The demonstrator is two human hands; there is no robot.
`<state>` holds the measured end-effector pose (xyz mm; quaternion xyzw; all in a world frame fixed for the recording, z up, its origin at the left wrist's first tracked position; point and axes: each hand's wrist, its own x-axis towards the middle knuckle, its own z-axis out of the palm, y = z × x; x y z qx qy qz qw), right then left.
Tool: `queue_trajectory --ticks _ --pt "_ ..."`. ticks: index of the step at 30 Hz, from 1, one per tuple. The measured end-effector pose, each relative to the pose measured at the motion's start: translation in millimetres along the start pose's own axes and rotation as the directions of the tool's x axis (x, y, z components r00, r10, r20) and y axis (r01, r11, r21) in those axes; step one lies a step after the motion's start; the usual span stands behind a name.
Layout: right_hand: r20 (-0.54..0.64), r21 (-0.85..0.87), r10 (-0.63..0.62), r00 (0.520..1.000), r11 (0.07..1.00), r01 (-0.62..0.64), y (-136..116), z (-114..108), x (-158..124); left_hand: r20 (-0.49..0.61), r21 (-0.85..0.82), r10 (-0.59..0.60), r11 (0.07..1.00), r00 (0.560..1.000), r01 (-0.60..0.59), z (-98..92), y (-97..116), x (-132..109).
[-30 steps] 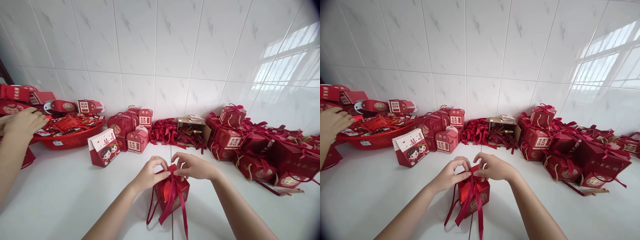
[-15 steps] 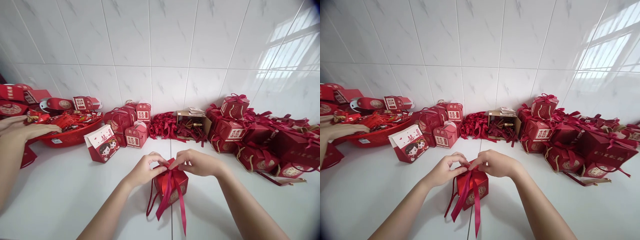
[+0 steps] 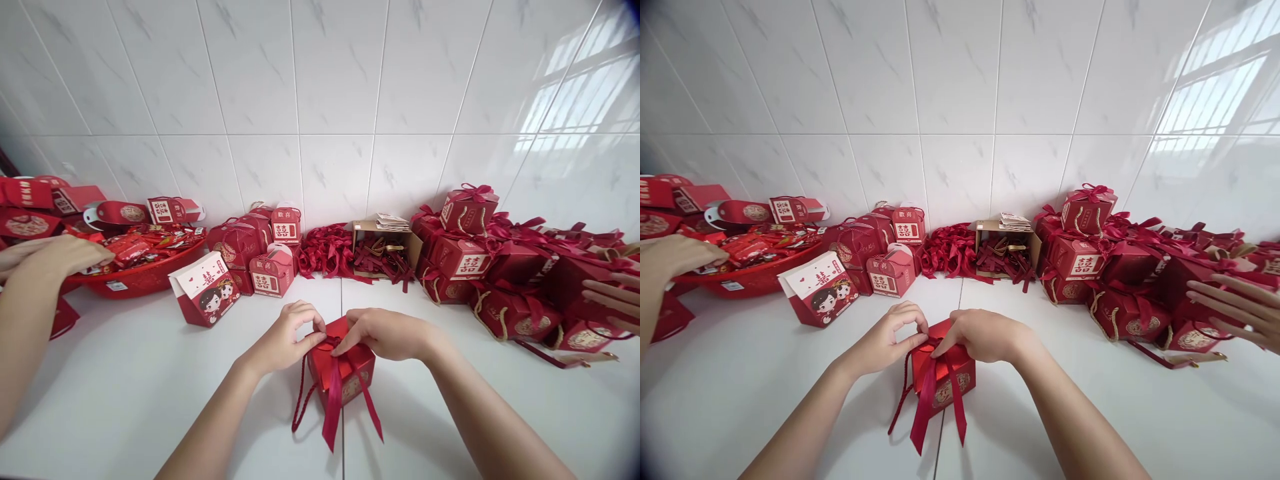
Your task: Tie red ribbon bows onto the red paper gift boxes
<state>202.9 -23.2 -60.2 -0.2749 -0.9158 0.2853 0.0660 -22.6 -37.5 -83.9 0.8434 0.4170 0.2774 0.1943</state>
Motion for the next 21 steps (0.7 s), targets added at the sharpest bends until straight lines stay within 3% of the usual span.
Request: queue_trajectory --ticks 6,12,21 --pt "-0.013 -0.103 0.033 0.999 0.994 -0.035 4.3 1.8 1.8 0.089 -0.117 -0.027 0.992 0.996 0.037 4.5 1.8 -1.1" --pt "-0.014 -0.08 0.037 0.999 0.996 -0.038 5.5 3.6 4.1 -0.017 -0.227 -0.053 0.973 0.998 0.047 16.7 -2.4 1.6" --pt "-0.015 -0.055 0.02 1.0 0.998 -0.021 5.3 2.5 3.7 0.032 -0.381 -0.144 0.913 0.989 0.145 22.9 -1.6 5.0"
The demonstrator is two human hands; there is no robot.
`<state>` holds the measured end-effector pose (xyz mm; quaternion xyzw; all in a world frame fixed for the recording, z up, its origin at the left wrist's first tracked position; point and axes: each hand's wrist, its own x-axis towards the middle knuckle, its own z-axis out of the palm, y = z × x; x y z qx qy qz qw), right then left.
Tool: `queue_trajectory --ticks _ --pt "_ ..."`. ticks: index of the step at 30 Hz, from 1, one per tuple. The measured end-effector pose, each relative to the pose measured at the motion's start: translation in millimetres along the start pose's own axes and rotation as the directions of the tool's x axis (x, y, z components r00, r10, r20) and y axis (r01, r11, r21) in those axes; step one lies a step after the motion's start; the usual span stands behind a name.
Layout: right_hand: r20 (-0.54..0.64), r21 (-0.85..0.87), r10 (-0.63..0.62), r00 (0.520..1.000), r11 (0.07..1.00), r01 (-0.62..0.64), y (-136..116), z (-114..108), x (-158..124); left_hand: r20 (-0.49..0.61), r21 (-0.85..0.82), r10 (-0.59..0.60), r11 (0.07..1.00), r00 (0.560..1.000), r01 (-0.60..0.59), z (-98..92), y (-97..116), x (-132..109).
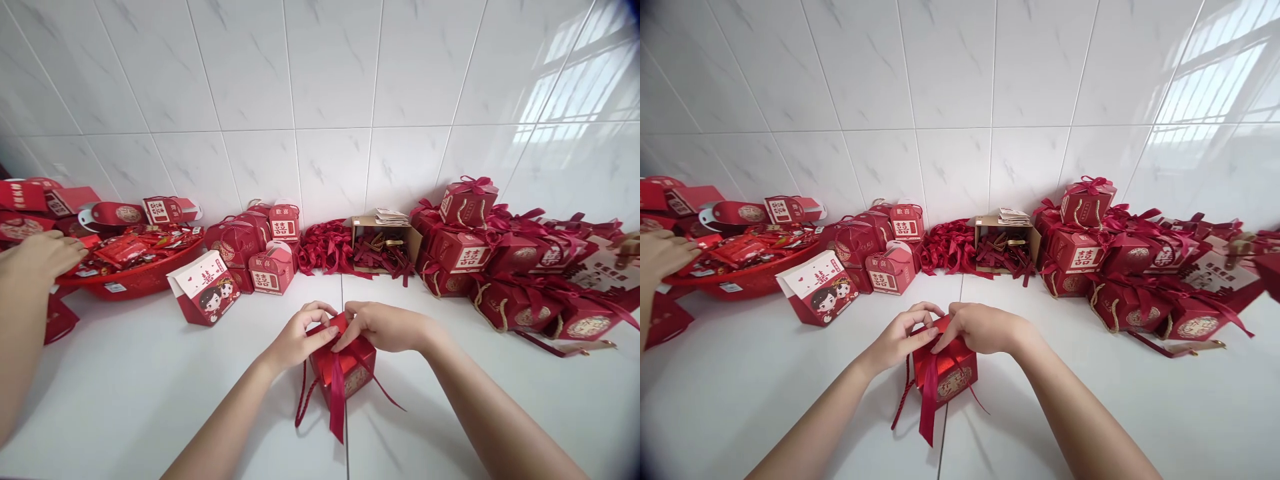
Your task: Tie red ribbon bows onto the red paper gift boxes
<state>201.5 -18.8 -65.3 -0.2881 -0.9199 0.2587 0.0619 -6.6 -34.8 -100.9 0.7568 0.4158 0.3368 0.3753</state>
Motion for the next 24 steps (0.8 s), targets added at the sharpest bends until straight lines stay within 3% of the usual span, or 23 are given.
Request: queue_trajectory --ticks 6,13,19,24 --pt "0.008 0.004 0.018 1.0 1.0 -0.018 0.7 -1.7 -1.2 -0.011 -0.12 -0.103 0.988 0.995 0.101 0.9 0.8 0.4" --pt "0.05 0.058 -0.064 0.997 0.996 0.062 7.6 -2.9 -1.5 -0.062 0.047 -0.032 0.998 0.998 0.035 -3.3 3.7 -1.2" --pt "-0.108 0.137 -0.112 0.988 0.983 0.126 4.9 -9.5 -4.4 -0.098 -0.229 -0.077 0.972 0.992 0.052 11.5 11.2 -2.7" --pt "-0.204 0.17 0.016 0.979 0.985 0.019 -0.8 -11.8 -6.4 -0.108 -0.166 -0.075 0.985 0.991 0.057 16.3 9.7 -3.2"
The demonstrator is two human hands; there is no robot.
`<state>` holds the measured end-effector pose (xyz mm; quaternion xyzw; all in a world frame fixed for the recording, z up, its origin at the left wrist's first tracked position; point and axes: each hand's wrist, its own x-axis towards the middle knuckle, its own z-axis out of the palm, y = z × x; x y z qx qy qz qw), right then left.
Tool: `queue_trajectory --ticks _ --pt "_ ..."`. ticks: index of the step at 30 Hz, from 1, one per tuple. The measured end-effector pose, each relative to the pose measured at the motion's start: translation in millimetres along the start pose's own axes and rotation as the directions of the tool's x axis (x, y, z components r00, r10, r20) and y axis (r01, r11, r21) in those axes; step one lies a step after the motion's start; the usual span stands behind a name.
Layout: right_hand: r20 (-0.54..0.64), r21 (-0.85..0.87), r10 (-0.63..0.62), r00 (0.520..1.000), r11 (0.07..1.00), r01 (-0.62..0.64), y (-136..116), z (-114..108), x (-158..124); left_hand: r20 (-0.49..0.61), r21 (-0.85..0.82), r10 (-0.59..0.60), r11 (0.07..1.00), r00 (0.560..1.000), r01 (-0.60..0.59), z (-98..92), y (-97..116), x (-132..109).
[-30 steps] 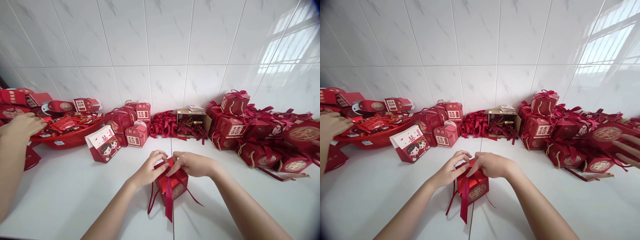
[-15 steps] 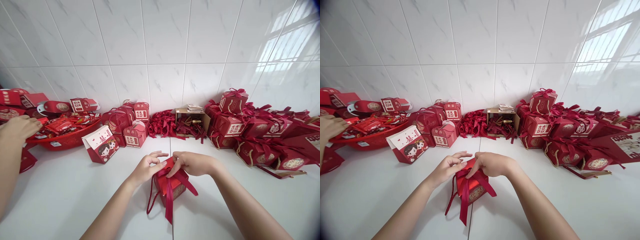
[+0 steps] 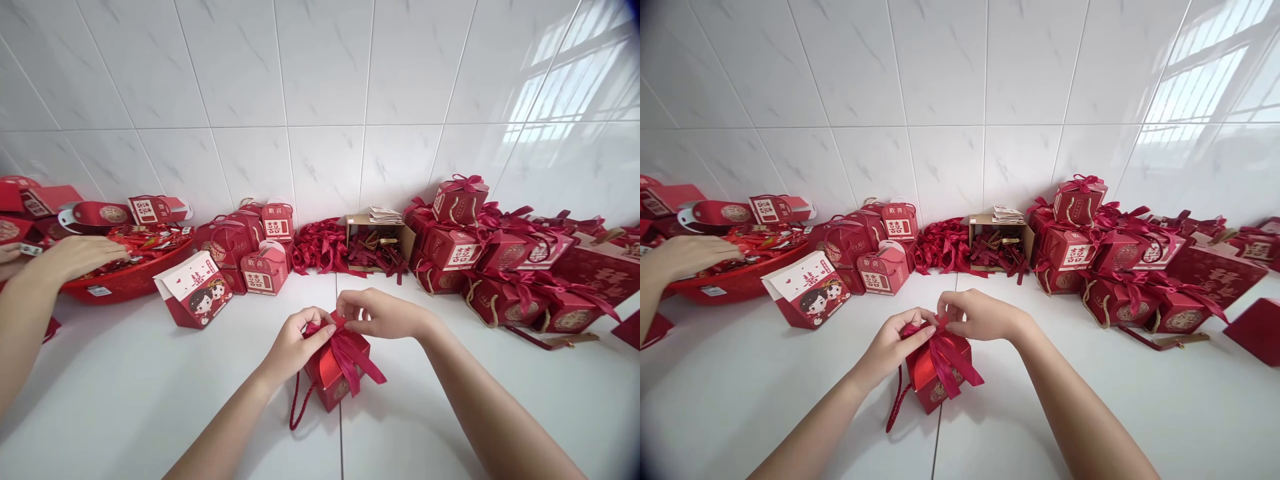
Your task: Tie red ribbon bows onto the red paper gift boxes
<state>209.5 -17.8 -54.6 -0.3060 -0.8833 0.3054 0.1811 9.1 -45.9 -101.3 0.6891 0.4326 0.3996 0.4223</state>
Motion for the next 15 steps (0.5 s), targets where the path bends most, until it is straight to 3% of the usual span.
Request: queue_trajectory --ticks 6,15 --pt "0.043 -0.081 0.086 0.995 0.993 -0.082 3.7 2.3 1.1 0.041 0.028 -0.002 1.0 0.999 0.0 -3.1 2.6 0.1" --pt "-0.03 -0.05 -0.017 0.999 0.999 0.016 5.1 3.3 3.7 0.03 -0.063 -0.032 0.997 0.999 0.034 -1.9 4.1 -0.3"
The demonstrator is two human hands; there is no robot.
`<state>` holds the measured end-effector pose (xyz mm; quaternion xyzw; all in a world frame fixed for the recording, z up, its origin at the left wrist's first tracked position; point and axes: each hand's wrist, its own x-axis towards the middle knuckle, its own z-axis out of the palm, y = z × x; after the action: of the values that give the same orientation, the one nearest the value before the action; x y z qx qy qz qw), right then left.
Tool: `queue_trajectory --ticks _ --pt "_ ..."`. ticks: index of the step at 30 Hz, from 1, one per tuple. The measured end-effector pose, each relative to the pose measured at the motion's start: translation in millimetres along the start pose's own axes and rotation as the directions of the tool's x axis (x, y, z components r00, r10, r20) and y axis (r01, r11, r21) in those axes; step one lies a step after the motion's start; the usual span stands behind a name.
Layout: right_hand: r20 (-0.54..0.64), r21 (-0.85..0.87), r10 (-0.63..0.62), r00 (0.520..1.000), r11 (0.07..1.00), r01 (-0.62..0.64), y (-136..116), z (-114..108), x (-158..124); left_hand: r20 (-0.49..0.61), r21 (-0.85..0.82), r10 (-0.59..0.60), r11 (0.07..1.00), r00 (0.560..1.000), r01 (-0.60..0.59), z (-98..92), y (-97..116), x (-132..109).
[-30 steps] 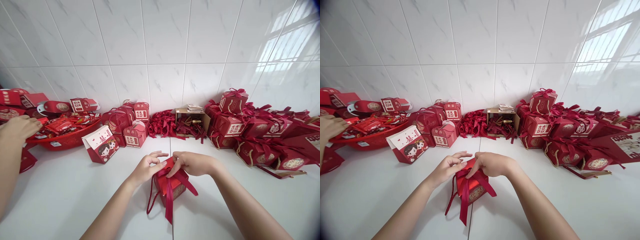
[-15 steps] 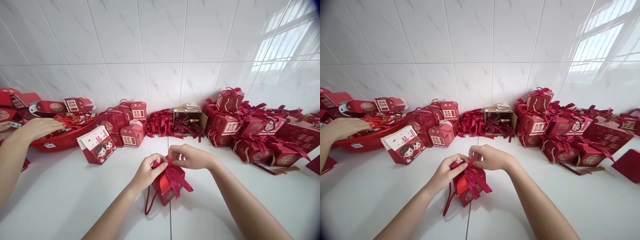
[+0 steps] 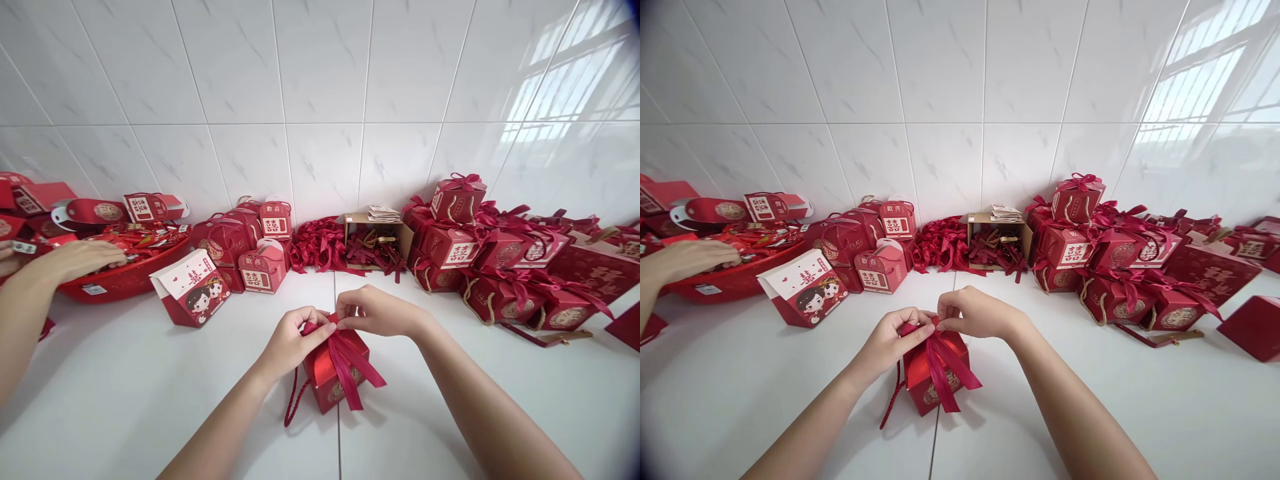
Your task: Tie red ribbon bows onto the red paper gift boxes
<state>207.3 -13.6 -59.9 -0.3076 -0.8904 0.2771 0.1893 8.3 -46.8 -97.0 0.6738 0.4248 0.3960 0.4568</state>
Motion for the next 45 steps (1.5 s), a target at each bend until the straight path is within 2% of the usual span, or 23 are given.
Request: queue_trajectory --ticks 9,16,21,26,31,35,39,43,45 --pt "-0.063 -0.062 -0.056 0.996 0.997 0.052 1.2 2.6 4.0 -0.078 -0.063 -0.004 0.998 0.997 0.0 8.2 -1.1 0.9" --pt "-0.046 -0.109 0.003 0.999 0.994 -0.008 10.3 -5.2 0.8 -0.129 -0.013 -0.005 1.0 0.992 0.004 10.5 -4.9 1.6" --pt "-0.047 -0.133 0.045 0.998 0.99 -0.051 14.4 -12.9 -2.1 -0.103 -0.035 -0.027 0.999 0.994 0.024 8.2 -4.1 2.2" --pt "-0.026 -0.107 0.053 0.998 0.993 -0.056 12.3 -14.4 -3.4 -0.012 -0.104 -0.088 0.991 0.996 0.086 2.6 0.8 0.2" --pt "0.076 -0.074 0.115 0.99 0.991 -0.11 11.7 -15.5 -6.0 0.033 -0.23 -0.093 0.968 0.995 0.098 0.8 4.3 -0.9" --pt "0.157 -0.06 0.15 0.976 0.988 -0.142 14.7 -15.3 -6.6 0.059 -0.211 -0.127 0.968 0.99 0.137 -3.0 4.7 -0.2" --pt "0.128 -0.041 0.106 0.986 0.994 -0.102 14.3 -14.9 -6.6 0.097 -0.184 -0.137 0.971 0.986 0.153 -7.5 4.7 0.9" --pt "0.02 -0.004 -0.031 0.999 0.999 0.031 7.9 -8.8 -2.4 0.117 -0.213 -0.123 0.966 0.985 0.146 -8.5 7.5 1.8" --pt "0.007 0.014 -0.096 0.995 0.995 0.096 6.2 -2.8 1.9 0.109 -0.204 -0.106 0.971 0.988 0.127 -8.0 8.8 2.3"
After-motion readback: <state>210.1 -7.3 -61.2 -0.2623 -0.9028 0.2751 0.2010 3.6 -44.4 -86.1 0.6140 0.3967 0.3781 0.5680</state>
